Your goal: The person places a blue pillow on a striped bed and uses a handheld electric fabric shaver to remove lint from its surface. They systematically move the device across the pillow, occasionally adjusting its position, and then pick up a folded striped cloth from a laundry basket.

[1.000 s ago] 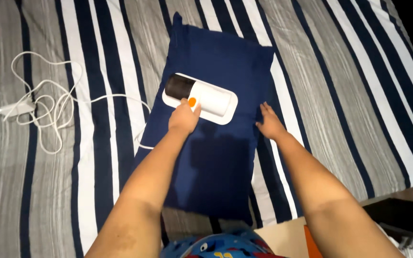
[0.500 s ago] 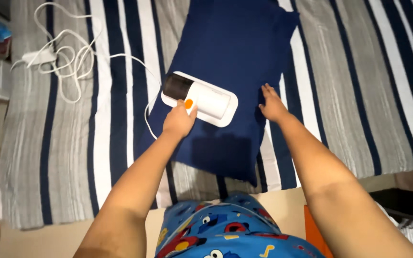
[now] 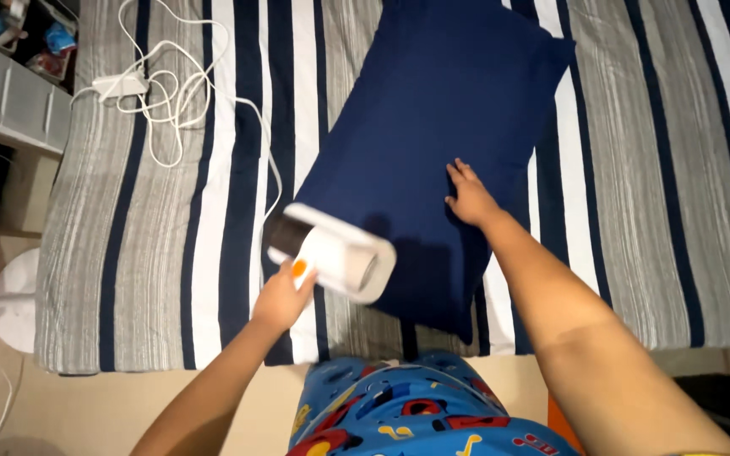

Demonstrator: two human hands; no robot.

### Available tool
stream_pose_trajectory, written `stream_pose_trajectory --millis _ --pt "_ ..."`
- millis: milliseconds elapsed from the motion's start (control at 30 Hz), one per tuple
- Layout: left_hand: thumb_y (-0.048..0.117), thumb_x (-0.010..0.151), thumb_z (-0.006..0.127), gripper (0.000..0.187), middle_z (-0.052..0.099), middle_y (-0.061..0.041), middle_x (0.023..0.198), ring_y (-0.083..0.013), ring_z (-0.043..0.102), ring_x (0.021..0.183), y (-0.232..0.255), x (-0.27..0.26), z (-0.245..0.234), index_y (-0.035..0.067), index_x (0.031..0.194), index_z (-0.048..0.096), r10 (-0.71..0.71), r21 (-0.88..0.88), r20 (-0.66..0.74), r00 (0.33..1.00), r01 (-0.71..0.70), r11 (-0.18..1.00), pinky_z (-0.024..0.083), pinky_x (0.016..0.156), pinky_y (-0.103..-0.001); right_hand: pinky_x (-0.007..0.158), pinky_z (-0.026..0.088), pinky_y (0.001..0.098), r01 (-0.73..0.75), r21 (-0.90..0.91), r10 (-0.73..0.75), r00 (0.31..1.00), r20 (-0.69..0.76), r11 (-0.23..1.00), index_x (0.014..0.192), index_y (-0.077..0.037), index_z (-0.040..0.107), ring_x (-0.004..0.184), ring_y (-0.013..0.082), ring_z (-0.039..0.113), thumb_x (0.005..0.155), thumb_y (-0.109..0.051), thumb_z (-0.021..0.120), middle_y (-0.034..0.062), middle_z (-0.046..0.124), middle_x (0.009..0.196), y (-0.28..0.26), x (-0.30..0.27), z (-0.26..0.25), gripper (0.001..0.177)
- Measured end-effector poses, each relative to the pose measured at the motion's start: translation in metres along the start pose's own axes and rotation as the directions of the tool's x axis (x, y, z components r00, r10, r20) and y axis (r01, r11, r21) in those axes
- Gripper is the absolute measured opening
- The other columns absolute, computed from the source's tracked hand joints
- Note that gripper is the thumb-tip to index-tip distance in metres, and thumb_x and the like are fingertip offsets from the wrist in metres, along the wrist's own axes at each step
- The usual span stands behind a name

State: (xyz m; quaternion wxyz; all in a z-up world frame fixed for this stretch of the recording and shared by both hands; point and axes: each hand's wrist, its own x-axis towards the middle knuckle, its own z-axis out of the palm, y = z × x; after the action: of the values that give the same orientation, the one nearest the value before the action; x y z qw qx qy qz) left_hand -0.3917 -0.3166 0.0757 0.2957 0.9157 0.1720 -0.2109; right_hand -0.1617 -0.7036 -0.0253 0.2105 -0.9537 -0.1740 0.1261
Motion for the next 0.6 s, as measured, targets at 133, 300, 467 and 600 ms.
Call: stream_pose_trajectory --millis 133,300,467,600 --pt "0.054 0.094 0.062 0.075 0.072 -0.034 0.103 -0.0433 0.071 0.098 -0.027 0.006 -0.031 -0.005 0.140 0.050 0.016 0.053 -0.001 1.000 -0.016 0.998 0.056 0.088 -0.048 0.123 0.035 0.0445 -0.052 0.069 0.051 0.999 0.016 0.996 0.157 -0.012 0.036 0.152 0.0345 0.032 0.085 -0.018 0.077 0.0133 0.027 0.169 -0.018 -0.004 -0.031 0.084" --pt "0.046 0.091 0.067 0.057 0.074 -0.020 0.075 -0.0245 0.068 0.044 0.078 0.022 -0.121 -0.002 0.122 0.064 0.006 -0.164 -0.055 0.998 -0.015 0.986 0.055 0.045 -0.037 0.116 0.031 0.0605 -0.287 -0.002 0.286 0.953 0.103 0.958 0.161 -0.016 0.027 0.155 0.0283 0.027 0.073 -0.034 0.089 0.0007 0.017 0.171 -0.029 0.010 -0.071 0.109" --pt "0.043 0.092 0.067 0.050 0.072 -0.022 0.073 -0.0275 0.067 0.047 0.197 0.127 -0.144 0.001 0.119 0.064 0.200 -0.294 -0.114 0.973 -0.225 0.929 0.053 0.046 -0.039 0.118 0.030 0.0580 -0.285 0.047 0.288 0.956 -0.052 0.957 0.159 -0.005 0.021 0.155 0.0322 0.022 0.056 -0.043 0.098 0.0106 0.015 0.170 -0.002 0.020 -0.068 0.134" --pt "0.046 0.094 0.067 0.048 0.073 -0.028 0.099 -0.0457 0.070 0.098 0.270 0.264 -0.097 0.002 0.113 0.068 0.538 -0.131 -0.338 0.772 -0.605 0.785 0.056 0.083 -0.049 0.121 0.030 0.0555 -0.226 0.104 0.237 0.965 -0.110 0.969 0.158 -0.001 0.012 0.155 0.0395 0.011 0.044 -0.053 0.099 0.0206 0.008 0.167 0.029 0.024 -0.046 0.152"
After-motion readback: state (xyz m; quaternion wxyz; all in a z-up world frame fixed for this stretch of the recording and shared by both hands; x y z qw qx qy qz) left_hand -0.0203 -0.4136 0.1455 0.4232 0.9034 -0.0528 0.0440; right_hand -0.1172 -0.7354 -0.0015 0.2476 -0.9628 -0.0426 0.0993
